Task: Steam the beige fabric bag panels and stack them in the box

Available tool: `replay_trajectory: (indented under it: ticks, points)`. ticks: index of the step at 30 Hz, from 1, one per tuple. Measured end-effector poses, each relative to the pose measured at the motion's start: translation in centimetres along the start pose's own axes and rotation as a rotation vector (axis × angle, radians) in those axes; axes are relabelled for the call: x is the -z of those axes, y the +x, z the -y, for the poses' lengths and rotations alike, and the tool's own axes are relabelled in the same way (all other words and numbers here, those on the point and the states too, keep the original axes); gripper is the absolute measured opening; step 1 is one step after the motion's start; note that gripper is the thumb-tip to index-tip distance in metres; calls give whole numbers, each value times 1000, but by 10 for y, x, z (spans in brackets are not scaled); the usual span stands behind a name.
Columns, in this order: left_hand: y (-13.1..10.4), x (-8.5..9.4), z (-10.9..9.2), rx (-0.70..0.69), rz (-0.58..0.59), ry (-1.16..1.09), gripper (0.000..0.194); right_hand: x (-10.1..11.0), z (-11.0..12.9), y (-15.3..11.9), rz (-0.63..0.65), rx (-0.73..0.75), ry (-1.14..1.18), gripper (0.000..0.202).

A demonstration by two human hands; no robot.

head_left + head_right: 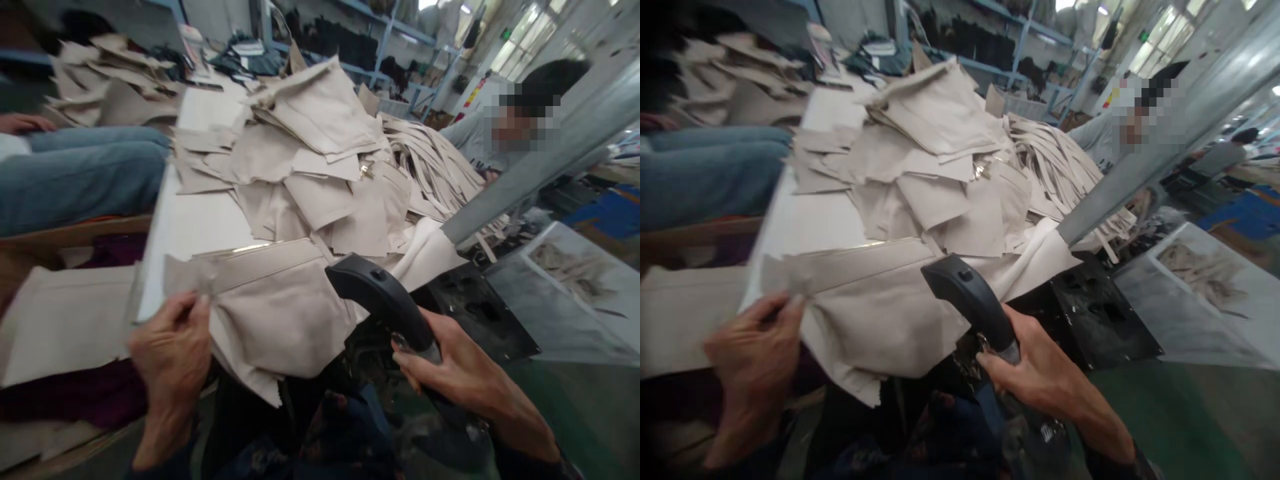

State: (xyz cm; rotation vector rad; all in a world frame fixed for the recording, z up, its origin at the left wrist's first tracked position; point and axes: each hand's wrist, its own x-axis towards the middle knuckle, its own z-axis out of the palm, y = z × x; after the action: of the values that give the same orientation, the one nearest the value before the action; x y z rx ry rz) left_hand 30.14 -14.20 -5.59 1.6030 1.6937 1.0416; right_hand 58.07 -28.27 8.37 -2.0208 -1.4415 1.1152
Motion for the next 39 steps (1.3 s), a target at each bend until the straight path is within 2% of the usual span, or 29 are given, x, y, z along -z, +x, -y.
replay_trajectory:
  ticks: [2, 3, 7, 11, 16, 21, 26, 28, 31, 34, 37, 39]
  points:
    - [10, -3, -10, 42, -149, -43, 27, -11, 8, 5, 69, 36, -14, 3]
    - [14, -4, -12, 52, -166, -105, 27, -18, 12, 10, 105, 55, -18, 5]
    - [21, -3, -10, 99, -95, -413, 32, -50, 27, 32, 209, 142, -13, 13]
    - [19, -2, 0, 141, -69, -589, 36, -71, 43, 51, 305, 159, 34, 14]
    - [21, -1, 5, 61, -81, -621, 31, -82, 65, 62, 186, 268, -74, 11]
    - [18, 4, -3, -36, -36, -579, 26, -95, 75, 69, 129, 308, -66, 10]
    - [16, -1, -6, -30, -84, -509, 22, -100, 83, 88, 182, 277, 25, 9]
    - [15, -5, -5, -15, -108, -514, 21, -96, 87, 93, 150, 250, 41, 9]
    - [15, -10, -2, 16, -114, -564, 21, -84, 89, 88, 101, 214, 4, 11]
    - [18, -11, 0, 48, -77, -598, 23, -77, 81, 73, 173, 222, -32, 12]
    - [20, -12, 2, 65, -68, -648, 24, -84, 72, 65, 149, 275, -124, 11]
    - [21, -13, 3, 77, -64, -695, 25, -94, 70, 71, 131, 299, -132, 9]
